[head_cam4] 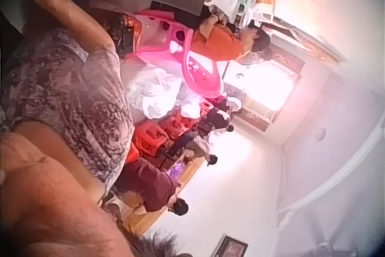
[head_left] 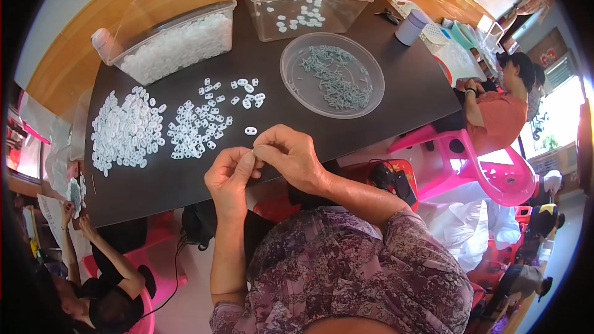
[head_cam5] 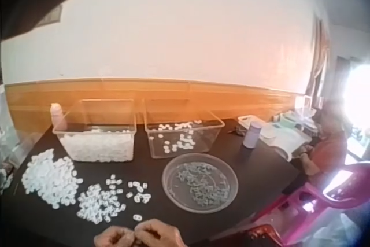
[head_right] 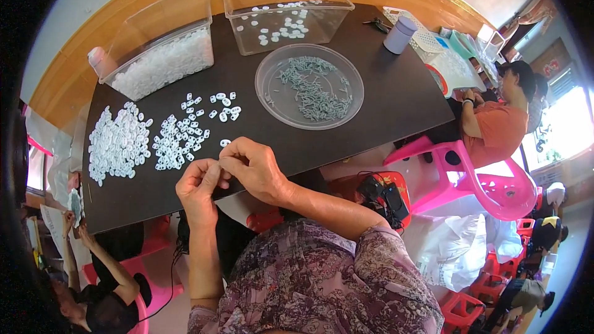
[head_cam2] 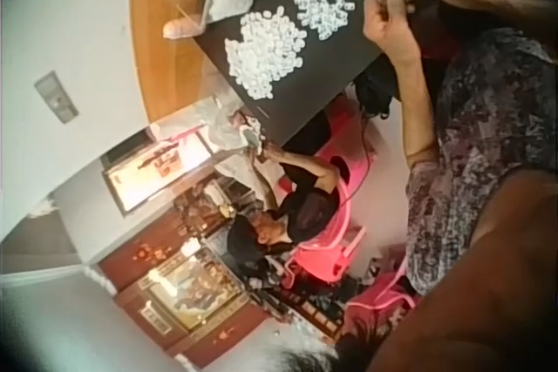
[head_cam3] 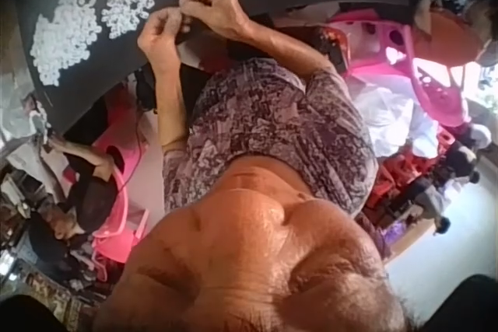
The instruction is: Manually inserting small pins into plastic housings at a workbench.
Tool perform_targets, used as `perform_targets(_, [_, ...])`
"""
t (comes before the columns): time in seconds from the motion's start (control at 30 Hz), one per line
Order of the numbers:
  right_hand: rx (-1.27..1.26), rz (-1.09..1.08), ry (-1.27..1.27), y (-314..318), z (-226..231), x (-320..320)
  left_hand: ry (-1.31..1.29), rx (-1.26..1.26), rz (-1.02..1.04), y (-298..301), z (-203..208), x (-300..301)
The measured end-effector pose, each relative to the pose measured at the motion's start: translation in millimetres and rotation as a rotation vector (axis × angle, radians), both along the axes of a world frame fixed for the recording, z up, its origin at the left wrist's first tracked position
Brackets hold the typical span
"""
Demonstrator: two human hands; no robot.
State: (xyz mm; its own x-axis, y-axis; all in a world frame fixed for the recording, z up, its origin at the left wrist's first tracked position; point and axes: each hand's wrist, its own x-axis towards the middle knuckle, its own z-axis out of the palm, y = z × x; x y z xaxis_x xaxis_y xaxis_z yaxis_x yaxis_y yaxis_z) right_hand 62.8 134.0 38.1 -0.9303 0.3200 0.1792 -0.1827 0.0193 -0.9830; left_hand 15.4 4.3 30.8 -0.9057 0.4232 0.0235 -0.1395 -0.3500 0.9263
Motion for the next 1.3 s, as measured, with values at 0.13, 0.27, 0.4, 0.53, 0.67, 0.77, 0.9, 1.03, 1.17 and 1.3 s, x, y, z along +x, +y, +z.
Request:
perform_targets(0.13, [-0.091,-0.061,0.004,-8.1,-0.3,0.6,0.037,0.093,0.130,7.1,-8.6,11.3])
perform_targets(0.27, [0.059,-0.047,-0.002,-11.2,-1.6,-0.8,0.038,0.098,0.207,7.3,-7.4,10.4])
perform_targets(0.4, [0.079,-0.011,-0.058,-4.8,-2.5,-0.5,0.464,-0.270,0.372,5.5,-9.0,10.4])
perform_targets(0.53, [0.004,0.047,-0.055,-3.2,-2.8,-2.3,0.867,-0.436,0.487,4.3,-9.7,11.6])
perform_targets(0.67, [-0.089,0.092,-0.033,1.0,4.1,-3.9,0.869,-0.437,0.416,1.2,-3.7,15.1])
perform_targets(0.77, [-0.021,0.107,-0.076,4.8,1.4,-2.2,0.540,-0.275,0.305,-0.3,-6.7,12.5])
perform_targets(0.9, [-0.028,0.108,-0.093,4.8,0.5,0.8,0.175,-0.033,0.193,2.3,-8.5,12.8])
perform_targets(1.03, [-0.013,0.105,-0.125,12.3,5.8,1.1,0.111,0.031,0.243,7.7,-9.2,12.8])
perform_targets(1.17, [0.640,-0.217,0.033,66.0,21.6,-17.5,0.175,-0.091,0.174,-0.3,-21.7,8.7])
perform_targets(1.3, [0.915,-0.275,-0.046,140.1,-2.7,-54.8,0.069,-0.077,0.134,4.9,-24.3,11.5])
